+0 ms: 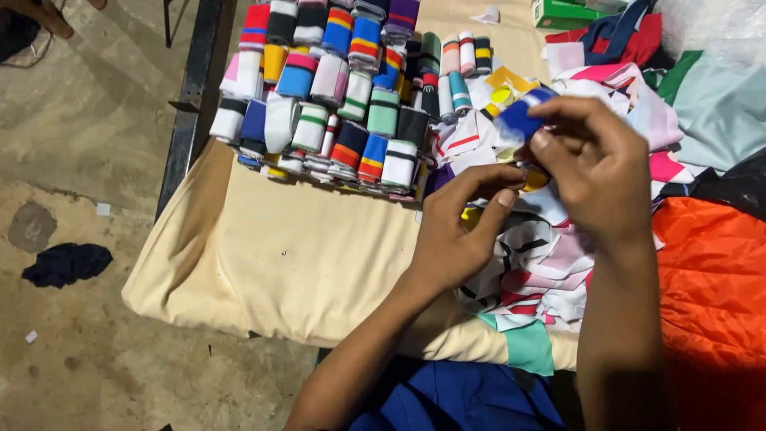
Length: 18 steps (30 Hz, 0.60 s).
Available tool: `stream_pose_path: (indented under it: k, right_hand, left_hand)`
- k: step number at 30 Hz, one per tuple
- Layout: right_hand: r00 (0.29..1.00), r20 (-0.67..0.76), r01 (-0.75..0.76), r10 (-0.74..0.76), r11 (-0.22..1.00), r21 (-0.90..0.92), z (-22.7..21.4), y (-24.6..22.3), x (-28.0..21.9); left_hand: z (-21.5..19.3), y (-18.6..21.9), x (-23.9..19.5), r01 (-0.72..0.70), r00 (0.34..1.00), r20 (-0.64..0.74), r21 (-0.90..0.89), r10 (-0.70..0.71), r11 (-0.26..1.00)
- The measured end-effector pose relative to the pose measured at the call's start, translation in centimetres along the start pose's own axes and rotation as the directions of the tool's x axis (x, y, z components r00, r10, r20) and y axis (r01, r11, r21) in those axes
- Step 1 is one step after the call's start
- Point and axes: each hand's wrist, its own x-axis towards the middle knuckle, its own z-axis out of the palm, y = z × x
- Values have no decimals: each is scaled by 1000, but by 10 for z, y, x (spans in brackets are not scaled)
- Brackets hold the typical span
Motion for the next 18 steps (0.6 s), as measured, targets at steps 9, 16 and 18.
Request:
stream_pose_path:
  k: [9, 16, 18]
  right_hand:
    - [994, -34, -106, 105, 994, -12, 9, 5, -48]
    - [981, 86, -164, 174, 980, -111, 14, -9, -46]
    - [961, 128, -227, 246, 963, -147, 18, -8, -44]
  left_hand:
    - [-5, -19, -15, 293, 954, 13, -253, -300, 922]
    - [-10, -19, -19, 218, 966, -89, -217, -242, 952]
    - [-16, -19, -21, 48, 986, -166, 83, -34, 995]
